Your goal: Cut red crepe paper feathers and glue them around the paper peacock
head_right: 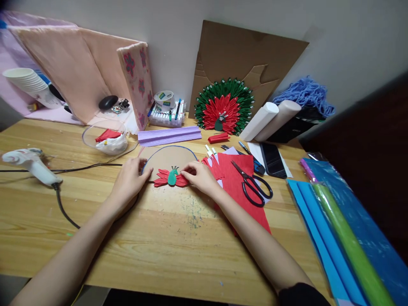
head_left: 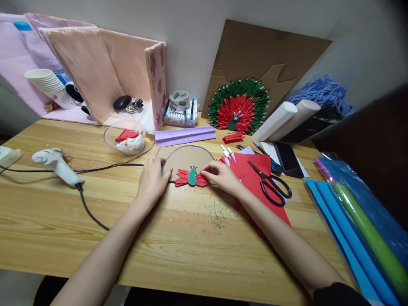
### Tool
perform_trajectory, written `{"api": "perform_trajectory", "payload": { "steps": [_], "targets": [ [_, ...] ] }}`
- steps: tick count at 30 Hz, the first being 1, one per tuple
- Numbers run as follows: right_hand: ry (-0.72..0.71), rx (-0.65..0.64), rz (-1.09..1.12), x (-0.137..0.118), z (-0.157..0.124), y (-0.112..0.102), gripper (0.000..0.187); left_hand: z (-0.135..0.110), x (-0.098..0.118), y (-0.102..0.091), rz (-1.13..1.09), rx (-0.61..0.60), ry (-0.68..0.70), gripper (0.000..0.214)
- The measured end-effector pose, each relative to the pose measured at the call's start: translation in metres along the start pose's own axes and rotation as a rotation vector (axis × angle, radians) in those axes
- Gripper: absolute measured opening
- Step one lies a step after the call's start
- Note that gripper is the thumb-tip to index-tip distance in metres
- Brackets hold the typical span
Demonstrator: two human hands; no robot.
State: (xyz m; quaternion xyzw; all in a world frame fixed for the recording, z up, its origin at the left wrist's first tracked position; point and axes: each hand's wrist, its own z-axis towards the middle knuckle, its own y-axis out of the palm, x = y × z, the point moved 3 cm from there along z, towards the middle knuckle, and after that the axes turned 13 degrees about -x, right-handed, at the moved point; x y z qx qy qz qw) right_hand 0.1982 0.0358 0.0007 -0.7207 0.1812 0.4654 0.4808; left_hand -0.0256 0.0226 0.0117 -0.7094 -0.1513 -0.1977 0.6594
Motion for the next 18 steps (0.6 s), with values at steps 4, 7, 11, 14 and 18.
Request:
{"api": "perform_trajectory", "payload": {
  "steps": [4, 7, 11, 14, 18],
  "targets": [
    [-0.024, 0.003, 0.027, 0.004, -0.003, 0.001, 0.009, -0.011, 0.023, -0.002, -0.027, 0.104, 0.184, 0.018],
    [-0.054, 0.024, 0.032, 0.004, -0.005, 0.002, 0.007, -0.017, 0.041, 0.011, -0.111, -0.012, 0.372, 0.016],
    [-0.083, 0.031, 0.064, 0.003, -0.006, 0.006, 0.008, -0.017, 0.049, 0.029, -0.128, -0.076, 0.427, 0.014],
    [-0.099, 0.045, 0.074, 0.002, -0.006, 0.008, 0.008, -0.014, 0.048, 0.035, -0.122, -0.081, 0.410, 0.012],
    [-0.115, 0.075, 0.030, 0.000, -0.008, 0.009, 0.007, -0.012, 0.047, 0.036, -0.112, -0.075, 0.389, 0.010]
  ]
}}
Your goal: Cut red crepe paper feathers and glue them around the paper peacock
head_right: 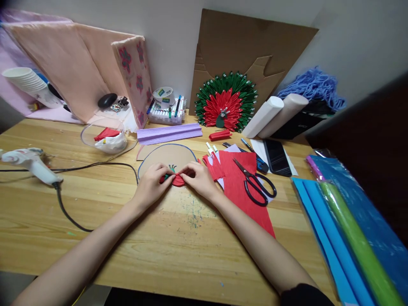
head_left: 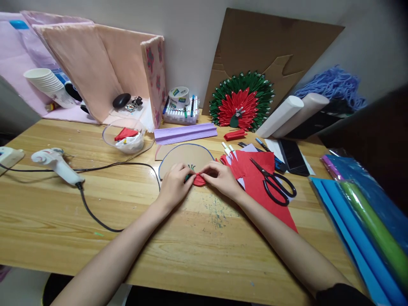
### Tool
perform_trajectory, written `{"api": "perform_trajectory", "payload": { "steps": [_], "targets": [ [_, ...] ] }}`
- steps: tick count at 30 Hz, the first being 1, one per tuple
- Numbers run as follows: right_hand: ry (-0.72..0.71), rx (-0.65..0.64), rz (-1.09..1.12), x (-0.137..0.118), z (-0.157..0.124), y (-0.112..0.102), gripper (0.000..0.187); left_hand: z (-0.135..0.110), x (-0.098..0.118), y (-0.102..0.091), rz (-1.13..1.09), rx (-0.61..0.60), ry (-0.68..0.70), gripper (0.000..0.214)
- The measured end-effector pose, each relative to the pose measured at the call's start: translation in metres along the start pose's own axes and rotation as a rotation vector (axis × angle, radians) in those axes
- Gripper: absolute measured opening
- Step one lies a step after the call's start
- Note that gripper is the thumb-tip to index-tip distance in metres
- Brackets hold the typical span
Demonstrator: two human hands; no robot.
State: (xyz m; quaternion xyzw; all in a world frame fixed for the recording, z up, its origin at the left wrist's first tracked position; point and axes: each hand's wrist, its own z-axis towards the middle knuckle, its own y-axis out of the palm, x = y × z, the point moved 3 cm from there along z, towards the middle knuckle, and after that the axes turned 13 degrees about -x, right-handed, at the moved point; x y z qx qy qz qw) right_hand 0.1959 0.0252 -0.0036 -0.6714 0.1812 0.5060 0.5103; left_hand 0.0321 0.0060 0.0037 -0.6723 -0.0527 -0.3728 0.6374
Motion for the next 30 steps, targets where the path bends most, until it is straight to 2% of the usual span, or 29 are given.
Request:
{"api": "perform_trajectory", "payload": {
  "steps": [15, 21, 27, 30],
  "targets": [
    [-0.047, -0.012, -0.031, -0.002, 0.000, 0.000, 0.007, 0.004, 0.003, 0.001, -0.038, 0.050, -0.068, 0.007],
    [-0.070, 0.074, -0.078, 0.000, -0.002, -0.010, 0.008, 0.005, 0.003, 0.000, -0.042, 0.056, -0.075, 0.007],
    [-0.161, -0.033, -0.183, 0.002, -0.004, -0.011, 0.007, 0.004, 0.003, -0.001, -0.071, 0.062, -0.094, 0.006],
    [-0.220, -0.038, -0.248, 0.002, -0.005, -0.007, 0.008, 0.004, 0.002, 0.000, -0.083, 0.067, -0.098, 0.005]
  ]
}}
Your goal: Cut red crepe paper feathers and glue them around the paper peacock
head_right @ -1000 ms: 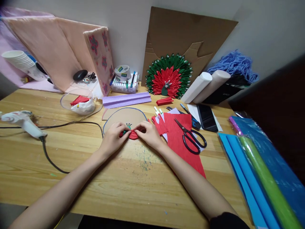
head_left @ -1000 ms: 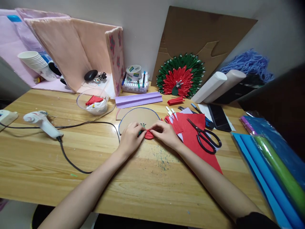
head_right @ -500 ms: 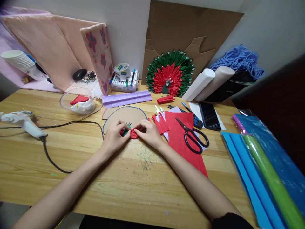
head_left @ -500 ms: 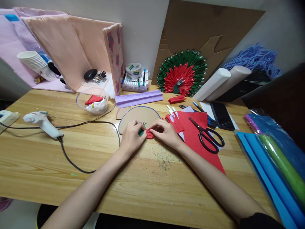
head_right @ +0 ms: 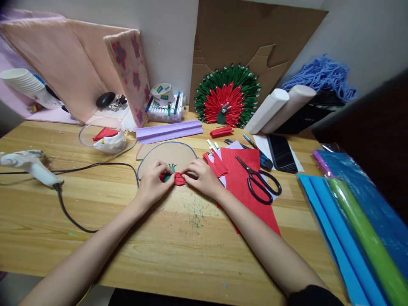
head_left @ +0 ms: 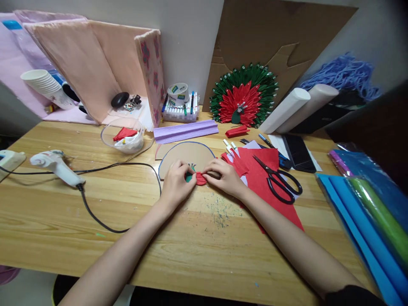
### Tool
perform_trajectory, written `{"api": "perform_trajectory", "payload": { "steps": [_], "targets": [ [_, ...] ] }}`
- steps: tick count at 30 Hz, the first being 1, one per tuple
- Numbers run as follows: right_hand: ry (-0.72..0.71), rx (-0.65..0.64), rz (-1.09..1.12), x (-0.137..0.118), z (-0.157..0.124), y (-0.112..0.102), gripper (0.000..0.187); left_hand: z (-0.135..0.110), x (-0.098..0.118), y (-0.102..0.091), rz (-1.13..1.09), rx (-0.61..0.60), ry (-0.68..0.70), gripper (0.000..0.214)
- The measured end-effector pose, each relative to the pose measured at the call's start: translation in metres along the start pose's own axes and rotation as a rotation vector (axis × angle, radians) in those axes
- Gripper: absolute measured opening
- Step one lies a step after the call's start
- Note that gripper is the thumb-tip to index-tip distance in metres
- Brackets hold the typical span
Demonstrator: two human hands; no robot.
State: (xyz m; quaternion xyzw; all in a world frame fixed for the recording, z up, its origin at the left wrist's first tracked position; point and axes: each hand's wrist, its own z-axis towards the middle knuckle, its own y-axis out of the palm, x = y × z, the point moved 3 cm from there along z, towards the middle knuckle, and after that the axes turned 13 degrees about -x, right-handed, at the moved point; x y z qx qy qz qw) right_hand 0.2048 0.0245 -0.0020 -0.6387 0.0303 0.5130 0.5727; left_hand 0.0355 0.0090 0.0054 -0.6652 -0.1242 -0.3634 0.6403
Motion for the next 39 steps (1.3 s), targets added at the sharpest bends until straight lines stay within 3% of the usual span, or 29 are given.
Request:
{"api": "perform_trajectory", "payload": {
  "steps": [20, 39],
  "targets": [
    [-0.132, -0.085, -0.302, -0.0036, -0.0015, 0.0070, 0.024, -0.0063, -0.0042, -0.0071, -0.064, -0.062, 0.034, 0.007],
    [-0.120, -0.073, -0.171, 0.0000, -0.0016, 0.0041, 0.022, -0.0072, -0.0053, -0.0064, -0.039, -0.086, 0.069, 0.013]
  ]
}}
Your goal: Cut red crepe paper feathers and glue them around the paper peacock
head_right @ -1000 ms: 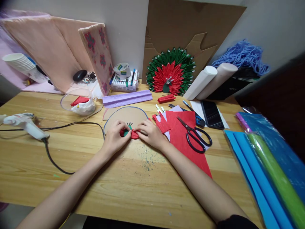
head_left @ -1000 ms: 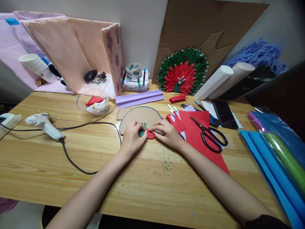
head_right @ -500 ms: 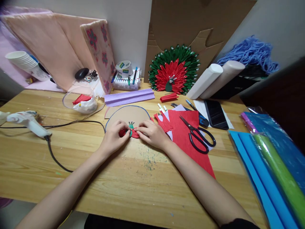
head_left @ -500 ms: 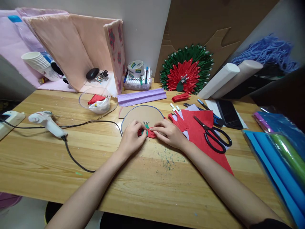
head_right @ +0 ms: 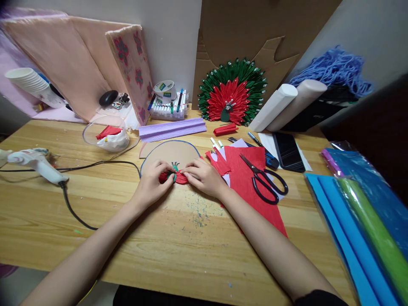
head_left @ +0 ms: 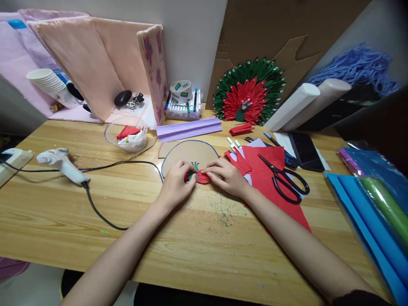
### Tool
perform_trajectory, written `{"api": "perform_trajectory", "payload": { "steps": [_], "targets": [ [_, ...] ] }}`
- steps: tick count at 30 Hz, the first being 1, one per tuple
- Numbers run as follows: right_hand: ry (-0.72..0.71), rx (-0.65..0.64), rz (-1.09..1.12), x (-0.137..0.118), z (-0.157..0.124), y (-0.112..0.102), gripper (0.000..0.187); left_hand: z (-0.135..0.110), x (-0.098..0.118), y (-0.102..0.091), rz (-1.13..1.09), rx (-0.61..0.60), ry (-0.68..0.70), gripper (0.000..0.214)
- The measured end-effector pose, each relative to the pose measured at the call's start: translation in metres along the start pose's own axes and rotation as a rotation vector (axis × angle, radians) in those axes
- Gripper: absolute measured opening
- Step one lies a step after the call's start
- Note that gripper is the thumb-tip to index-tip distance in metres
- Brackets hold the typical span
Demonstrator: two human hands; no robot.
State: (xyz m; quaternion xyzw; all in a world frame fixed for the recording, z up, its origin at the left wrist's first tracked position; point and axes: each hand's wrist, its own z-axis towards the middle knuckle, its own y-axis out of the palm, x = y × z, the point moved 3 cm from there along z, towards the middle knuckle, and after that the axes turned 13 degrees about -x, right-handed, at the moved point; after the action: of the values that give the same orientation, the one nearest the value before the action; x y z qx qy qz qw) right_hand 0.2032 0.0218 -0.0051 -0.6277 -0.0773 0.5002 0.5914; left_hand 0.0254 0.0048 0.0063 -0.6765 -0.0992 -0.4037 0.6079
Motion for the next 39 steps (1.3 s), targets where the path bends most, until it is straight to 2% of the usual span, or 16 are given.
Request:
{"api": "perform_trajectory", "payload": {
  "steps": [14, 19, 23, 26, 31, 39],
  "targets": [
    [0.031, -0.015, 0.022, -0.007, 0.006, -0.002, 0.021, -0.005, 0.005, -0.001, 0.095, -0.032, 0.045, 0.016],
    [0.192, -0.025, 0.121, -0.008, 0.020, -0.006, 0.013, -0.006, 0.010, -0.003, 0.191, -0.089, 0.050, 0.019],
    [0.324, -0.096, 0.233, -0.005, 0.034, -0.004, 0.009, -0.007, 0.012, -0.004, 0.239, -0.116, 0.052, 0.021],
    [0.375, -0.145, 0.211, -0.004, 0.041, -0.006, 0.007, -0.007, 0.012, -0.005, 0.240, -0.120, 0.053, 0.022],
    [0.368, -0.236, 0.095, -0.010, 0.047, -0.010, 0.007, -0.008, 0.012, -0.005, 0.236, -0.110, 0.052, 0.023],
    [0.311, -0.267, 0.094, -0.011, 0.048, -0.008, 0.008, -0.007, 0.010, -0.004, 0.243, -0.129, 0.051, 0.021]
  ]
}}
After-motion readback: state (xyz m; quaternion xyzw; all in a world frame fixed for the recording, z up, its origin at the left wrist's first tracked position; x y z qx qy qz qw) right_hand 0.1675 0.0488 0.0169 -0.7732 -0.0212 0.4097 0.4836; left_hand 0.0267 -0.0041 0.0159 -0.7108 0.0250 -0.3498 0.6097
